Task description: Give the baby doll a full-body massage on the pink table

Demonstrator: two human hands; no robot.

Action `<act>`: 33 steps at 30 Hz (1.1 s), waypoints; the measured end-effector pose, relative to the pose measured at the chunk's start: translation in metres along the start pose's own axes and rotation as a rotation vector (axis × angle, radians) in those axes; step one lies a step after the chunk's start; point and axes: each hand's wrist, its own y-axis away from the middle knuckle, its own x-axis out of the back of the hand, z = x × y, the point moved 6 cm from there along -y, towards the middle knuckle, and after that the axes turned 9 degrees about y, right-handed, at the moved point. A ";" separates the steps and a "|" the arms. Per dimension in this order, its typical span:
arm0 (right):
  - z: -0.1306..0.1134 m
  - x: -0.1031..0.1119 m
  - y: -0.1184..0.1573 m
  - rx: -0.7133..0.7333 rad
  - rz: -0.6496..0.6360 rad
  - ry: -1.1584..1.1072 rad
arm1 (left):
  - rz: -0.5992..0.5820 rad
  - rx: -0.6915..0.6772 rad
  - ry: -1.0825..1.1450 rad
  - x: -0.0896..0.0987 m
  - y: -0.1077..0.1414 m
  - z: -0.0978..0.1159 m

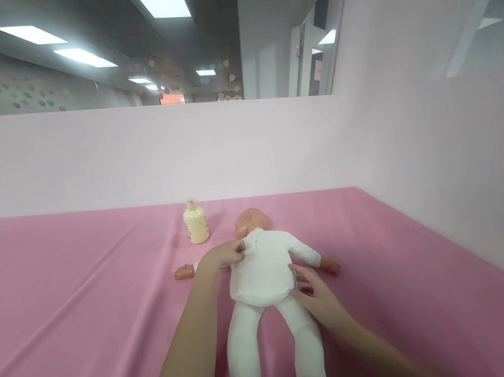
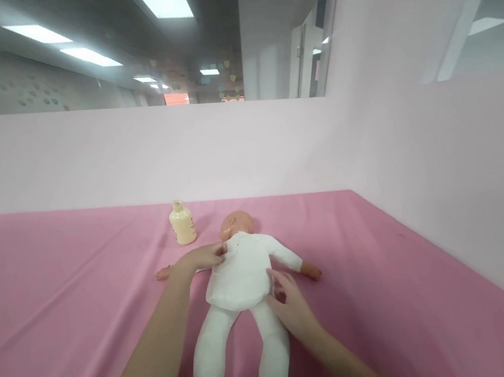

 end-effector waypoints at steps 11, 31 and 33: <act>-0.016 -0.015 0.009 0.235 -0.321 0.333 | 0.660 -0.077 -0.209 0.081 -0.036 -0.005; -0.033 -0.025 0.014 0.465 -0.309 0.329 | 0.277 -0.433 0.457 -0.098 0.033 0.068; -0.043 -0.033 0.024 0.497 -0.296 0.323 | 0.211 -0.418 0.907 -0.110 0.048 0.079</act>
